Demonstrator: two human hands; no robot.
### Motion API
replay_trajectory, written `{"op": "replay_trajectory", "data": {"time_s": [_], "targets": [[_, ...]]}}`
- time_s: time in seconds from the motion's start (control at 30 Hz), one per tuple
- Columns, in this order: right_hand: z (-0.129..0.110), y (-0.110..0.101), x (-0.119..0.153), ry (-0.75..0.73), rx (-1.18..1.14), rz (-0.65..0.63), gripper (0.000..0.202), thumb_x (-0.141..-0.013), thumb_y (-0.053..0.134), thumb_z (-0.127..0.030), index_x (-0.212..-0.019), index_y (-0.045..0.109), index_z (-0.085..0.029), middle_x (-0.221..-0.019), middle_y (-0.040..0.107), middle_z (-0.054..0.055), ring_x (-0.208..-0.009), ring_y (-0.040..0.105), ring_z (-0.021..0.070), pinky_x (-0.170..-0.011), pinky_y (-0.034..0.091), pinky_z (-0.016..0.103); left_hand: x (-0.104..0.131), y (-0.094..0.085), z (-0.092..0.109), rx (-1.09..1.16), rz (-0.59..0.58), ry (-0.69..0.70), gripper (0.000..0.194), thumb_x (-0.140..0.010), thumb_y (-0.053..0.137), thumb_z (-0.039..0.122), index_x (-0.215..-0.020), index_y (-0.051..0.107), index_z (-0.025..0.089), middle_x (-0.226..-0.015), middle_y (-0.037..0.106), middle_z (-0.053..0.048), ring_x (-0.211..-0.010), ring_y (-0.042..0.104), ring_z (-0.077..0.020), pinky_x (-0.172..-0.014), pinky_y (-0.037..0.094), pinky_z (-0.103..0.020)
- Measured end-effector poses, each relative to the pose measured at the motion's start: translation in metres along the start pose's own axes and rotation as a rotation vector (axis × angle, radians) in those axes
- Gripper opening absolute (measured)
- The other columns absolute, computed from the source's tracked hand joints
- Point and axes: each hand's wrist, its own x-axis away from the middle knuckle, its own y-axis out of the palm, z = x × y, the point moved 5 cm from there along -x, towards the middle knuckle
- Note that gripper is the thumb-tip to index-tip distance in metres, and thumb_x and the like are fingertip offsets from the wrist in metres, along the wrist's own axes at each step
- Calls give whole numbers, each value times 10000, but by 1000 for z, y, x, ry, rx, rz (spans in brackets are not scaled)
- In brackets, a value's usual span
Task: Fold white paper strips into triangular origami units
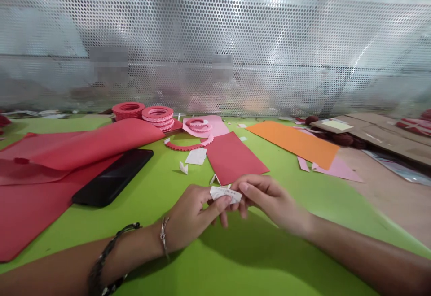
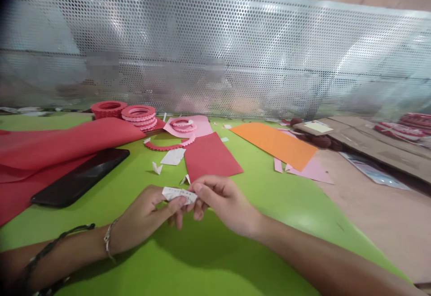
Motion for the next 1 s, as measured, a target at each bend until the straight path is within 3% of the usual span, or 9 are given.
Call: {"op": "replay_trajectory", "data": {"time_s": [0.17, 0.47, 0.73, 0.9, 1.0], "targets": [[3, -1, 0, 62, -258, -30, 165, -793, 543, -263, -767, 612, -115, -646, 612, -1, -571, 571, 43, -570, 466, 157, 0, -4, -2, 49, 70, -17, 297, -837, 399, 315, -697, 581, 126, -525, 602, -10, -421, 520, -89, -412, 414, -164], [4, 0, -2, 71, -214, -8, 114, -730, 611, -220, -750, 591, -109, -629, 615, -26, -537, 561, 18, -535, 463, 126, 1, -1, -1, 26, 55, 27, 298, -842, 399, 285, -660, 577, 130, -545, 598, 3, -422, 517, -69, -415, 415, -136], [-2, -2, 0, 34, 90, 134, 177, -738, 587, -260, -651, 518, -122, -564, 546, -37, -472, 477, 26, -455, 407, 144, 0, 4, 1, -20, 10, 2, 327, -853, 350, 283, -685, 578, 120, -574, 596, -11, -439, 506, -70, -436, 388, -148], [-12, -2, 4, -103, 255, 208, 83, -771, 538, -216, -763, 505, -140, -594, 560, -18, -512, 518, 59, -464, 431, 165, -3, 7, -5, 174, -16, -134, 332, -849, 318, 292, -736, 565, 103, -566, 597, -29, -385, 471, -66, -391, 359, -158], [-19, 0, 8, -232, 471, 213, 35, -780, 511, -171, -759, 525, -146, -615, 583, 5, -553, 554, 89, -480, 449, 187, -3, 9, -7, 301, -47, -163, 310, -842, 335, 303, -736, 552, 108, -554, 588, -21, -374, 462, -60, -386, 349, -157]]}}
